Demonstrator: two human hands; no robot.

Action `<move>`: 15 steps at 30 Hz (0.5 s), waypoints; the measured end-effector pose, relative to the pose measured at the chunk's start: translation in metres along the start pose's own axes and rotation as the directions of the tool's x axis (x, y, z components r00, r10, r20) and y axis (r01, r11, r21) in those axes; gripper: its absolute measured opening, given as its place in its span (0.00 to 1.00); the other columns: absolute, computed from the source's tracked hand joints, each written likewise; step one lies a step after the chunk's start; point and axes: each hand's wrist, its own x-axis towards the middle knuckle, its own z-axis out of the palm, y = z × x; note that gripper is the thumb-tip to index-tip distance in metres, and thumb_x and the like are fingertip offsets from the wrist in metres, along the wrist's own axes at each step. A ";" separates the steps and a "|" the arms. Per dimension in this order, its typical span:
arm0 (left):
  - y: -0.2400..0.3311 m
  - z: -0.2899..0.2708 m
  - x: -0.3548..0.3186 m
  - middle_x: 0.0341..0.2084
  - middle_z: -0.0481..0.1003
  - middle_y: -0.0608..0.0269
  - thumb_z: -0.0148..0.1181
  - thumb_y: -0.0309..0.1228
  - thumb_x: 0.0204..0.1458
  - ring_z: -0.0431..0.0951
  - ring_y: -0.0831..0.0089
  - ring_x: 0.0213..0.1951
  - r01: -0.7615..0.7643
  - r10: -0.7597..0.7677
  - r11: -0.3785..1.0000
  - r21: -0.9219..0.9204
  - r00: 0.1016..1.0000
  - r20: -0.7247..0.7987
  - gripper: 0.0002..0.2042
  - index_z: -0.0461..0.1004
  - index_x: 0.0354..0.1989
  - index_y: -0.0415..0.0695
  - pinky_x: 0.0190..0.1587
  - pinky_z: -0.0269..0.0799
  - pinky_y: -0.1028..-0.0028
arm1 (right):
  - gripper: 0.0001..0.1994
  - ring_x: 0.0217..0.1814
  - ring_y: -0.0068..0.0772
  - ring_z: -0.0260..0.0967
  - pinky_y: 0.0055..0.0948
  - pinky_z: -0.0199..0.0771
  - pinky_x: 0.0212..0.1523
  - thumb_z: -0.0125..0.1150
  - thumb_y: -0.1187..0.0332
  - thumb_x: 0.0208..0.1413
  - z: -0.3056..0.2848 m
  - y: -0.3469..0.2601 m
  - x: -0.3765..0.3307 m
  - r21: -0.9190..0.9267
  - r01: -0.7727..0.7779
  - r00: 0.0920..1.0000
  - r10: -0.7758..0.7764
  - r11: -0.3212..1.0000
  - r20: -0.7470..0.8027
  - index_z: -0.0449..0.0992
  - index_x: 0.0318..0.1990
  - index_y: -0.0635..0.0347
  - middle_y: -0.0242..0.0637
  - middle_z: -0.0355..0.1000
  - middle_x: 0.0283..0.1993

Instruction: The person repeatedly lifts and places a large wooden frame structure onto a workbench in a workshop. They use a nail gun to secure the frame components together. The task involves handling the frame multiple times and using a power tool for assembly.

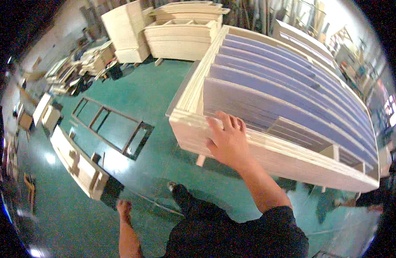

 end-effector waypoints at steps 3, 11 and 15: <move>0.113 0.010 0.162 0.33 0.80 0.63 0.59 0.31 0.66 0.79 0.72 0.33 0.188 -0.184 0.776 -0.602 0.980 0.070 0.09 0.74 0.50 0.45 0.33 0.73 0.72 | 0.31 0.64 0.52 0.68 0.57 0.64 0.68 0.69 0.52 0.59 0.037 0.001 0.017 -0.046 -0.157 0.986 0.159 0.987 0.046 0.72 0.66 0.53 0.43 0.73 0.60; 0.266 0.167 0.380 0.38 0.81 0.62 0.61 0.38 0.68 0.82 0.67 0.46 0.634 -0.128 0.489 -0.599 0.731 0.670 0.12 0.76 0.51 0.42 0.52 0.77 0.66 | 0.19 0.53 0.47 0.72 0.50 0.68 0.55 0.72 0.54 0.53 0.069 -0.035 0.053 -0.127 -0.558 0.830 0.552 0.820 -0.082 0.82 0.48 0.52 0.36 0.77 0.47; 0.431 0.270 0.502 0.37 0.81 0.62 0.58 0.36 0.69 0.78 0.69 0.42 -0.240 0.413 0.911 -0.337 0.502 0.760 0.10 0.78 0.46 0.41 0.48 0.73 0.67 | 0.11 0.45 0.42 0.74 0.44 0.71 0.50 0.72 0.59 0.49 0.075 -0.037 0.064 -0.152 -0.561 0.822 0.526 0.814 -0.220 0.82 0.39 0.49 0.31 0.77 0.39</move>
